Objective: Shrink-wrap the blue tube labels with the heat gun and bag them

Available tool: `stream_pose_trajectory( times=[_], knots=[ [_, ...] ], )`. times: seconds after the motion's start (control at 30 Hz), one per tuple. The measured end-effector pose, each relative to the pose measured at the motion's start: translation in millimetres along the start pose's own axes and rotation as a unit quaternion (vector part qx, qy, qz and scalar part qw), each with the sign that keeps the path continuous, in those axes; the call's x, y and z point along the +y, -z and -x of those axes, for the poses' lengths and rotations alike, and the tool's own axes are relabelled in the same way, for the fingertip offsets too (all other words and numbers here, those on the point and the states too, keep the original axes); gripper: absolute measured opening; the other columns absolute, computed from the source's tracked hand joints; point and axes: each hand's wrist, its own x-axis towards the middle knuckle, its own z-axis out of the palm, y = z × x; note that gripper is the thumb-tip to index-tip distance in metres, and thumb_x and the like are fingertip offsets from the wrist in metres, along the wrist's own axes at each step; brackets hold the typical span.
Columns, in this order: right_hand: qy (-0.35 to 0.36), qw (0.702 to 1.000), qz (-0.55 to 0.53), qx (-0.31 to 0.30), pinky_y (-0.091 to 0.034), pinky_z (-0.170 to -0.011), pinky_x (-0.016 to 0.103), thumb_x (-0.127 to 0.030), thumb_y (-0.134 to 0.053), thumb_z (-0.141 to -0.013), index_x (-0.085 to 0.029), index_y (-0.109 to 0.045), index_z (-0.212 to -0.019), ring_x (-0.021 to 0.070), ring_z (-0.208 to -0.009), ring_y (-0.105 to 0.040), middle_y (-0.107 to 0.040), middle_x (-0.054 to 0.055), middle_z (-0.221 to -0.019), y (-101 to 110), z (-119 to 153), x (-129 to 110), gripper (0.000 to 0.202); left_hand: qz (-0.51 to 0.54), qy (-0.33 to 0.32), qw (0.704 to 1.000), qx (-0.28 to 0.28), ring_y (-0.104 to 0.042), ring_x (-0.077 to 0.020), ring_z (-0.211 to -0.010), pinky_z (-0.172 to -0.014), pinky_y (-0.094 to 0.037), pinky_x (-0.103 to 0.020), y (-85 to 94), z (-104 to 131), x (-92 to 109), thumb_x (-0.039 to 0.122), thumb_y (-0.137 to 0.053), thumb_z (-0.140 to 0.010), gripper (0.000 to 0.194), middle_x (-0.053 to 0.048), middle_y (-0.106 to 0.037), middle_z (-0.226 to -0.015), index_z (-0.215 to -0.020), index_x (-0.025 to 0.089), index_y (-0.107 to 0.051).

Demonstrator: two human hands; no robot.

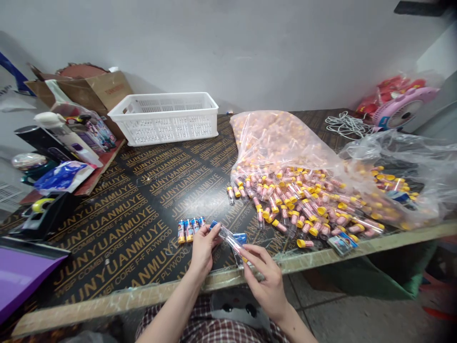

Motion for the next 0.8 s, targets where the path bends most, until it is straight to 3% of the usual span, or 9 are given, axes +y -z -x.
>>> stream_pose_trajectory(
  times=[0.1, 0.37, 0.47, 0.63, 0.8],
  knots=[
    [-0.001, 1.000, -0.015, -0.008, -0.051, -0.086, 0.035, -0.009, -0.046, -0.084, -0.029, -0.058, -0.119, 0.0193, -0.100, -0.057, -0.056, 0.008, -0.109, 0, 0, -2, 0.042, -0.007, 0.006, 1.000, -0.008, -0.057, -0.0091, -0.057, -0.057, -0.047, -0.022, -2.1, 3, -1, 0.035, -0.079, -0.053, 0.033, 0.001, -0.063, -0.065, -0.068, 0.013, -0.060],
    [-0.027, 0.999, -0.023, -0.038, -0.050, -0.086, 0.035, -0.008, -0.044, -0.083, -0.031, -0.048, -0.127, 0.0188, -0.100, -0.056, -0.053, 0.007, -0.108, 1, -2, 9, 0.050, -0.028, 0.055, 0.989, -0.137, -0.062, -0.0126, -0.066, -0.064, -0.050, -0.025, -5.7, 16, 4, 0.031, -0.080, -0.055, 0.041, -0.005, -0.068, -0.079, -0.087, 0.012, -0.065],
    [-0.025, 0.999, -0.008, -0.028, -0.045, -0.093, 0.042, -0.008, -0.051, -0.075, -0.030, -0.032, -0.137, 0.0233, -0.112, -0.050, -0.044, 0.009, -0.124, 3, -5, 14, 0.069, -0.063, 0.086, 0.973, -0.204, -0.062, -0.0140, -0.068, -0.064, -0.050, -0.025, -5.4, 24, 5, 0.033, -0.078, -0.059, 0.040, -0.009, -0.069, -0.083, -0.091, 0.011, -0.066],
    [-0.008, 0.996, -0.042, -0.079, -0.040, -0.099, 0.045, -0.008, -0.051, -0.064, -0.028, -0.022, -0.140, 0.0281, -0.128, -0.036, -0.020, 0.009, -0.147, 9, -13, 13, 0.083, -0.101, 0.114, 0.960, -0.237, -0.058, -0.0111, -0.061, -0.058, -0.045, -0.021, -5.5, 35, 2, 0.040, -0.072, -0.065, 0.038, -0.008, -0.067, -0.075, -0.088, 0.011, -0.068],
    [-0.022, 0.983, -0.122, -0.139, -0.039, -0.101, 0.041, -0.007, -0.046, -0.059, -0.023, -0.029, -0.137, 0.0250, -0.124, -0.042, -0.041, 0.009, -0.137, 9, -13, 13, 0.081, -0.102, 0.131, 0.958, -0.235, -0.057, -0.0107, -0.058, -0.056, -0.045, -0.021, -6.5, 42, -2, 0.041, -0.075, -0.061, 0.038, -0.007, -0.066, -0.072, -0.082, 0.010, -0.068]
  ],
)
